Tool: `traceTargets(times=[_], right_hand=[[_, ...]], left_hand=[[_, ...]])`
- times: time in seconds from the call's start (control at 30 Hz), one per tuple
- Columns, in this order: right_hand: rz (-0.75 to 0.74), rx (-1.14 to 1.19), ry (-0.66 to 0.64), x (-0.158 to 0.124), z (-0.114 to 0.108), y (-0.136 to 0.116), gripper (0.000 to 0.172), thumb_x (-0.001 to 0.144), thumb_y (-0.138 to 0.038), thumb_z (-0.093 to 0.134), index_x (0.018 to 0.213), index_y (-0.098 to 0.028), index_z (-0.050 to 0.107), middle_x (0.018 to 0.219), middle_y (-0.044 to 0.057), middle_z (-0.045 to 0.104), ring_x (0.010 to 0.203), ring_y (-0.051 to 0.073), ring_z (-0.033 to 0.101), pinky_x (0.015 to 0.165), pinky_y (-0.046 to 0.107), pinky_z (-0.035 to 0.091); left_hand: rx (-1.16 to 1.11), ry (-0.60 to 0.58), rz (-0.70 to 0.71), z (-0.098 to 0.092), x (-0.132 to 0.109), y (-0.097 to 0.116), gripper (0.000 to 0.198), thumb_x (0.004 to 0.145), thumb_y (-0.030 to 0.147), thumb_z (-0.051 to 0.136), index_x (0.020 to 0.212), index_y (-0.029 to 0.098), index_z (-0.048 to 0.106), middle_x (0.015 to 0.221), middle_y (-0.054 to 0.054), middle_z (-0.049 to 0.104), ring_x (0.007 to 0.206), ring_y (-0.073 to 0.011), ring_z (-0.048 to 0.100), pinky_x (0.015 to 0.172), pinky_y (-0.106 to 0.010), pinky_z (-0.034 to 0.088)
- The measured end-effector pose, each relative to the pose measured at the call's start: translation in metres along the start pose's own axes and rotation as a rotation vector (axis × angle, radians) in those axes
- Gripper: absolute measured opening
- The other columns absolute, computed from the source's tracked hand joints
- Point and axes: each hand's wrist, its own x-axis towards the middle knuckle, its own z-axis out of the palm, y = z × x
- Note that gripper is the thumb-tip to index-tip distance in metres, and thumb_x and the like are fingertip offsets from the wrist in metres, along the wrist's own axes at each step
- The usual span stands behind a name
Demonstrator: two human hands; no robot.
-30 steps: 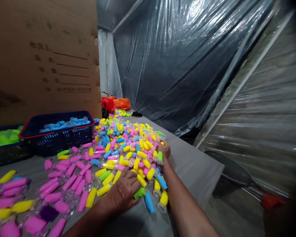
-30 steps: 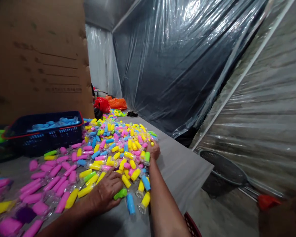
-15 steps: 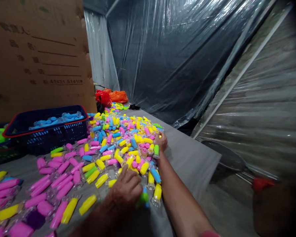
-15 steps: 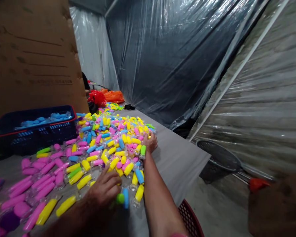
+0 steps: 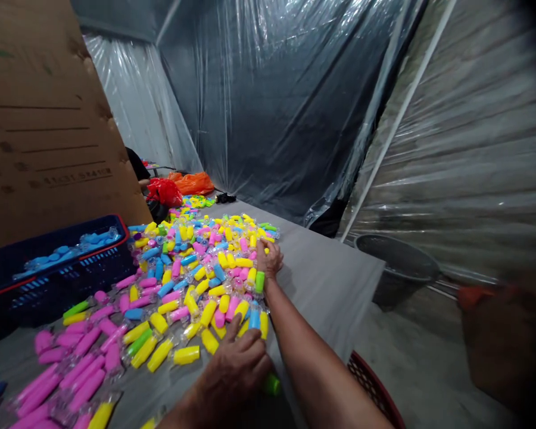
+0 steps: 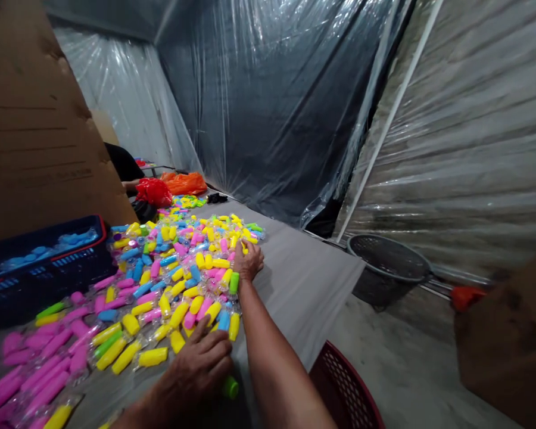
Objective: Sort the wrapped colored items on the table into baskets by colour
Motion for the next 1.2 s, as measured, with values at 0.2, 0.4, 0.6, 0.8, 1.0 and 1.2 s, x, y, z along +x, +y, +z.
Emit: traceTargets(times=[0.2, 0.4, 0.6, 0.8, 1.0, 1.2], right_hand=[[-0.055, -0.033, -0.038, -0.022, 0.005, -0.013, 0.028, 0.084, -0.035, 0.045, 0.102, -0.027, 0.066, 0.113, 0.003, 0.055, 0.098, 0.025, 0.045, 0.084, 0.038, 0.032], [-0.119, -0.062, -0.062, -0.036, 0.008, -0.019, 0.030, 0.087, -0.033, 0.043, 0.109, -0.026, 0.063, 0.113, 0.004, 0.054, 0.101, 0.024, 0.045, 0.085, 0.038, 0.031], [-0.140, -0.022, -0.057, -0.034, 0.011, -0.015, 0.032, 0.085, -0.034, 0.043, 0.110, -0.022, 0.061, 0.114, 0.007, 0.053, 0.102, 0.024, 0.045, 0.085, 0.037, 0.033], [-0.070, 0.101, -0.021, -0.019, 0.007, -0.006, 0.038, 0.086, -0.038, 0.034, 0.106, -0.019, 0.061, 0.112, 0.009, 0.057, 0.100, 0.026, 0.047, 0.086, 0.038, 0.031], [0.001, 0.149, 0.001, -0.010, 0.008, 0.003, 0.036, 0.082, -0.039, 0.037, 0.099, -0.022, 0.064, 0.099, 0.007, 0.064, 0.094, 0.026, 0.052, 0.087, 0.040, 0.031], [-0.009, 0.215, 0.019, -0.007, 0.010, 0.010, 0.040, 0.077, -0.038, 0.036, 0.099, -0.019, 0.063, 0.098, 0.008, 0.064, 0.094, 0.024, 0.055, 0.085, 0.036, 0.037]], left_hand=[[-0.004, -0.036, -0.060, -0.032, -0.019, -0.007, 0.030, 0.091, 0.009, 0.029, 0.072, 0.016, 0.053, 0.079, -0.001, 0.062, 0.092, -0.0125, 0.056, 0.107, -0.038, 0.025], [-0.005, 0.008, -0.049, -0.045, -0.034, -0.009, 0.027, 0.089, 0.008, 0.034, 0.071, 0.015, 0.054, 0.083, -0.001, 0.064, 0.093, -0.0137, 0.057, 0.108, -0.040, 0.025], [0.065, 0.080, -0.111, -0.047, -0.050, -0.004, 0.026, 0.089, 0.010, 0.034, 0.073, 0.016, 0.054, 0.081, -0.002, 0.064, 0.096, -0.0138, 0.057, 0.111, -0.044, 0.022], [0.120, 0.045, -0.108, -0.053, -0.058, 0.000, 0.024, 0.087, 0.012, 0.039, 0.069, 0.017, 0.052, 0.082, 0.001, 0.063, 0.096, -0.0128, 0.056, 0.113, -0.044, 0.017], [0.150, 0.078, -0.062, -0.055, -0.037, 0.014, 0.019, 0.085, 0.013, 0.046, 0.068, 0.017, 0.052, 0.092, 0.000, 0.064, 0.107, -0.0146, 0.051, 0.113, -0.044, 0.014], [0.112, 0.021, 0.128, 0.003, -0.013, 0.035, 0.012, 0.088, 0.030, 0.049, 0.092, 0.025, 0.058, 0.111, 0.006, 0.058, 0.120, -0.0167, 0.040, 0.110, -0.045, 0.024]])
